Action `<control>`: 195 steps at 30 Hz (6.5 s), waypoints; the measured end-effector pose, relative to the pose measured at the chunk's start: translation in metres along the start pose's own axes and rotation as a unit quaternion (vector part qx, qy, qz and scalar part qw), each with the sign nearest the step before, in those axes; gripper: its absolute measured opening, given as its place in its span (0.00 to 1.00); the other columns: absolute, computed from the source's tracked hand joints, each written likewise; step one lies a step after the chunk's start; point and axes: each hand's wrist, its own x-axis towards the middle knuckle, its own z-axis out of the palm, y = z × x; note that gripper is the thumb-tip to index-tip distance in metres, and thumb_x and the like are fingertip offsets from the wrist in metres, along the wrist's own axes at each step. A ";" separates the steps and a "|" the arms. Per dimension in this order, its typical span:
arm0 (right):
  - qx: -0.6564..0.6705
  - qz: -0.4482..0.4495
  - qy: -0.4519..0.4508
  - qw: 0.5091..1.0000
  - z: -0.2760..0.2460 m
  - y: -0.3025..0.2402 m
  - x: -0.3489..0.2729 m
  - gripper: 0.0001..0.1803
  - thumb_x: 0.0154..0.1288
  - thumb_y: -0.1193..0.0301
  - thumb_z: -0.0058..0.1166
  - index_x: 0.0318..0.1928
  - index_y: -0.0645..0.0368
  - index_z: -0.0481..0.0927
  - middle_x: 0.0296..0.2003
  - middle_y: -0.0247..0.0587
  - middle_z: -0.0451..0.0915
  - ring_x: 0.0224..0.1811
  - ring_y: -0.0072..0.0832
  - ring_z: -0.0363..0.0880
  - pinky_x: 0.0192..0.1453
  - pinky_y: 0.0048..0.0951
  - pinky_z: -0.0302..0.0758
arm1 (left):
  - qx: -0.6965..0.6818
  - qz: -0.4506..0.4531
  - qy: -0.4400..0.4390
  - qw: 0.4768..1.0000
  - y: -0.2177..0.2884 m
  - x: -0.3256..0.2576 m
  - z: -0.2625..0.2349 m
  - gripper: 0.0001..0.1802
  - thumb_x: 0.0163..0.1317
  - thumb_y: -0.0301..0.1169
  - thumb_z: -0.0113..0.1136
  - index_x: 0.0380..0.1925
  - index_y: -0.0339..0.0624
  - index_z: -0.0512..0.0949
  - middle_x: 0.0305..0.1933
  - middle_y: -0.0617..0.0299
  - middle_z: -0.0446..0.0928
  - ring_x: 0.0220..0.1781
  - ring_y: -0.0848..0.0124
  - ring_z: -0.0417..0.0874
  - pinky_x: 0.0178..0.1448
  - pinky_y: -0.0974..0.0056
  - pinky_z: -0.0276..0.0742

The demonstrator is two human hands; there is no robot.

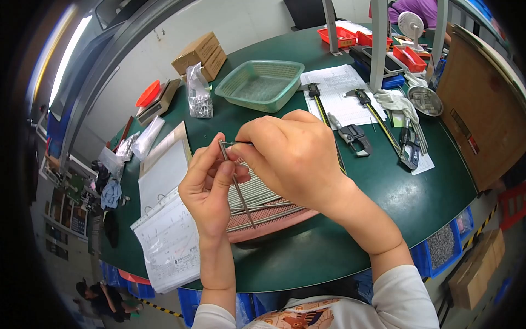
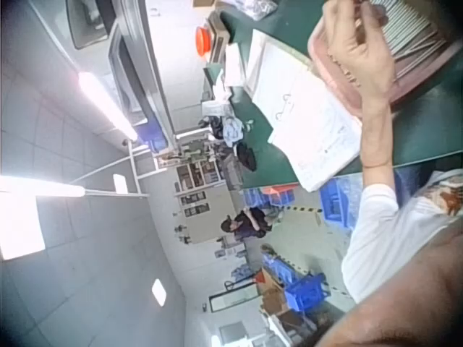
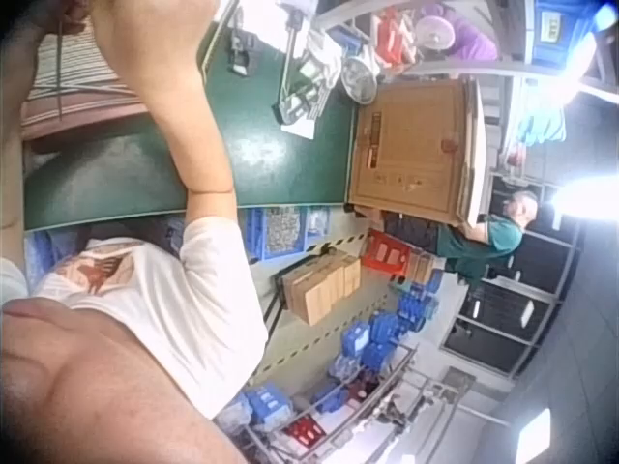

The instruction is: The recorder is inspecting thin metal rods and fitting small black components onto their ends at a factory workstation.

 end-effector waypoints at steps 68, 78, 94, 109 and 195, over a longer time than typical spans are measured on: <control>0.065 0.059 -0.045 0.995 -0.004 0.005 -0.001 0.08 0.51 0.72 0.60 0.30 0.57 0.74 0.20 0.32 0.74 0.19 0.28 0.72 0.24 0.29 0.66 | 0.037 0.018 0.035 0.999 0.006 0.003 -0.009 0.18 0.56 0.14 0.53 0.48 0.35 0.76 0.39 0.57 0.74 0.37 0.73 0.80 0.38 0.71 0.84; 0.083 0.070 -0.049 0.993 -0.002 0.006 -0.002 0.09 0.52 0.72 0.61 0.30 0.57 0.73 0.22 0.34 0.74 0.20 0.32 0.71 0.24 0.30 0.64 | 0.027 0.021 0.026 0.999 0.005 0.001 -0.008 0.19 0.57 0.14 0.53 0.49 0.34 0.75 0.40 0.57 0.73 0.37 0.73 0.80 0.39 0.72 0.84; 0.095 0.082 -0.031 0.992 0.001 0.005 0.000 0.07 0.54 0.73 0.59 0.29 0.57 0.73 0.22 0.35 0.73 0.20 0.34 0.71 0.24 0.32 0.65 | 0.046 0.027 -0.002 0.999 0.005 0.002 -0.006 0.19 0.56 0.14 0.54 0.49 0.33 0.74 0.39 0.57 0.74 0.35 0.73 0.80 0.38 0.72 0.82; 0.104 0.100 -0.056 0.988 0.001 0.007 -0.006 0.13 0.47 0.72 0.61 0.33 0.56 0.71 0.26 0.38 0.74 0.28 0.37 0.76 0.30 0.35 0.69 | 0.106 0.013 0.009 0.994 -0.005 -0.001 -0.006 0.19 0.57 0.14 0.51 0.51 0.32 0.73 0.37 0.61 0.71 0.32 0.76 0.76 0.33 0.73 0.77; 0.080 0.178 0.071 0.978 -0.022 0.023 0.012 0.13 0.45 0.64 0.57 0.30 0.58 0.73 0.18 0.44 0.73 0.20 0.42 0.75 0.25 0.38 0.69 | 0.319 -0.064 -0.404 0.855 -0.040 -0.019 0.018 0.18 0.48 0.14 0.54 0.41 0.37 0.80 0.28 0.51 0.76 0.30 0.60 0.77 0.36 0.63 0.73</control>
